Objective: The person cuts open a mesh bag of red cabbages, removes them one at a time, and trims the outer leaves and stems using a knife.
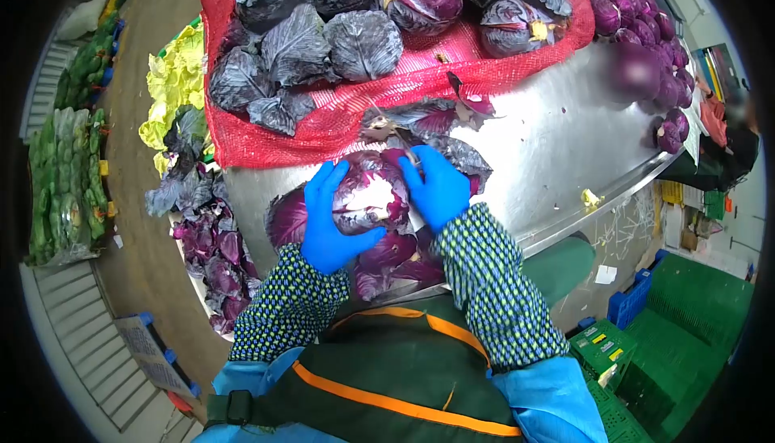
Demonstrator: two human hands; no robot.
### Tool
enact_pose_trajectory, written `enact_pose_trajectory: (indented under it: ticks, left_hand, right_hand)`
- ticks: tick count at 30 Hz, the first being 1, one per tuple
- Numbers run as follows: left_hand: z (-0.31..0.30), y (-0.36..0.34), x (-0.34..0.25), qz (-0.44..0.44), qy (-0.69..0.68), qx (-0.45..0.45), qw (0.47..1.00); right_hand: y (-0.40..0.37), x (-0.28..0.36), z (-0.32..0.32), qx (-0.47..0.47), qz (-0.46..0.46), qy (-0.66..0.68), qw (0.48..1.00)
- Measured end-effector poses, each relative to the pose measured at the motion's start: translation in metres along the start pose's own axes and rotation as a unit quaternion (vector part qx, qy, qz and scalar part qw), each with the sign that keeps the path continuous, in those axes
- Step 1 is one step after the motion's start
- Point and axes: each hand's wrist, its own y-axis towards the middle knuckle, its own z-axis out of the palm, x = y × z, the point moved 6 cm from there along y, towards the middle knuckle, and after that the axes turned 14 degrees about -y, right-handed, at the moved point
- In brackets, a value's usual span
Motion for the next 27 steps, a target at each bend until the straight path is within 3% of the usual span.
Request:
enact_pose_trajectory:
  ticks: [1, 2, 4, 5, 6, 8, 10, 11, 12, 13, 14, 16, 17, 18, 19, 20, 21, 22, 23, 24, 25, 26, 27]
  left_hand:
    - [-0.003, 0.000, 0.002, 0.017, 0.021, 0.002, 1.000]
    - [-0.008, -0.001, 0.005, 0.026, 0.024, 0.003, 0.999]
    - [-0.018, -0.012, 0.017, -0.024, -0.099, 0.007, 0.995]
    - [-0.020, -0.021, 0.015, -0.060, -0.163, 0.009, 0.985]
    - [-0.024, -0.029, 0.002, -0.063, -0.235, 0.018, 0.970]
    - [-0.035, -0.037, -0.030, -0.055, -0.279, 0.049, 0.957]
    - [-0.044, -0.030, -0.054, -0.023, -0.232, 0.071, 0.970]
    - [-0.045, -0.027, -0.061, -0.006, -0.196, 0.084, 0.977]
    - [-0.044, -0.025, -0.068, 0.008, -0.159, 0.096, 0.983]
    - [-0.043, -0.023, -0.073, 0.007, -0.137, 0.102, 0.985]
    - [-0.041, -0.024, -0.074, 0.007, -0.136, 0.106, 0.985]
    - [-0.035, -0.024, -0.075, -0.005, -0.209, 0.146, 0.967]
    - [-0.032, -0.021, -0.081, 0.006, -0.255, 0.174, 0.951]
    - [-0.026, -0.021, -0.090, 0.009, -0.256, 0.177, 0.950]
    - [-0.022, -0.023, -0.080, -0.180, -0.445, 0.028, 0.877]
    - [-0.016, -0.040, -0.066, -0.351, -0.589, -0.125, 0.717]
    - [-0.022, -0.042, -0.045, -0.047, -0.435, 0.078, 0.896]
    - [-0.016, -0.046, -0.018, -0.101, -0.444, 0.052, 0.889]
    - [-0.013, -0.049, -0.012, -0.100, -0.440, 0.044, 0.891]
    - [-0.008, -0.054, -0.005, -0.141, -0.614, 0.009, 0.777]
    - [-0.003, -0.058, -0.003, -0.172, -0.760, -0.025, 0.626]
    - [-0.012, -0.051, -0.013, -0.179, -0.717, -0.074, 0.670]
    - [-0.011, -0.048, -0.008, -0.180, -0.775, -0.049, 0.603]
  right_hand:
    - [0.012, -0.023, 0.014, -0.083, -0.011, 0.036, 0.996]
    - [0.021, -0.032, 0.017, -0.022, 0.009, 0.144, 0.989]
    - [0.016, -0.027, 0.013, 0.026, -0.004, 0.246, 0.969]
    - [0.006, -0.024, 0.006, 0.073, 0.065, 0.322, 0.942]
    - [0.006, -0.030, 0.007, 0.073, 0.073, 0.324, 0.940]
    - [0.012, -0.058, -0.006, -0.013, 0.075, 0.272, 0.959]
    - [0.011, -0.054, -0.010, 0.022, 0.000, 0.280, 0.960]
    - [-0.003, -0.025, -0.030, 0.020, -0.032, 0.269, 0.962]
    - [-0.022, 0.014, -0.057, 0.076, -0.077, 0.341, 0.934]
    - [-0.040, 0.054, -0.081, 0.114, -0.239, 0.265, 0.927]
    - [-0.051, 0.077, -0.096, 0.036, -0.374, 0.189, 0.907]
    - [-0.052, 0.087, -0.087, 0.130, -0.359, 0.110, 0.917]
    - [-0.043, 0.077, -0.081, 0.122, -0.213, 0.142, 0.959]
    - [-0.033, 0.066, -0.078, 0.048, -0.193, 0.166, 0.966]
    - [-0.019, 0.044, -0.059, 0.079, -0.139, 0.234, 0.959]
    - [-0.011, 0.023, -0.047, 0.110, -0.086, 0.302, 0.943]
    - [-0.014, 0.008, -0.043, 0.179, 0.011, 0.316, 0.932]
    - [-0.022, -0.008, -0.041, 0.248, 0.106, 0.324, 0.907]
    - [-0.024, -0.026, -0.038, 0.226, 0.086, 0.289, 0.926]
    - [-0.029, -0.048, -0.028, 0.204, 0.065, 0.255, 0.943]
    - [-0.033, -0.066, -0.030, 0.066, -0.024, 0.128, 0.989]
    - [-0.041, -0.069, -0.036, -0.081, -0.111, -0.001, 0.991]
    - [-0.048, -0.050, -0.053, -0.113, -0.109, 0.030, 0.987]
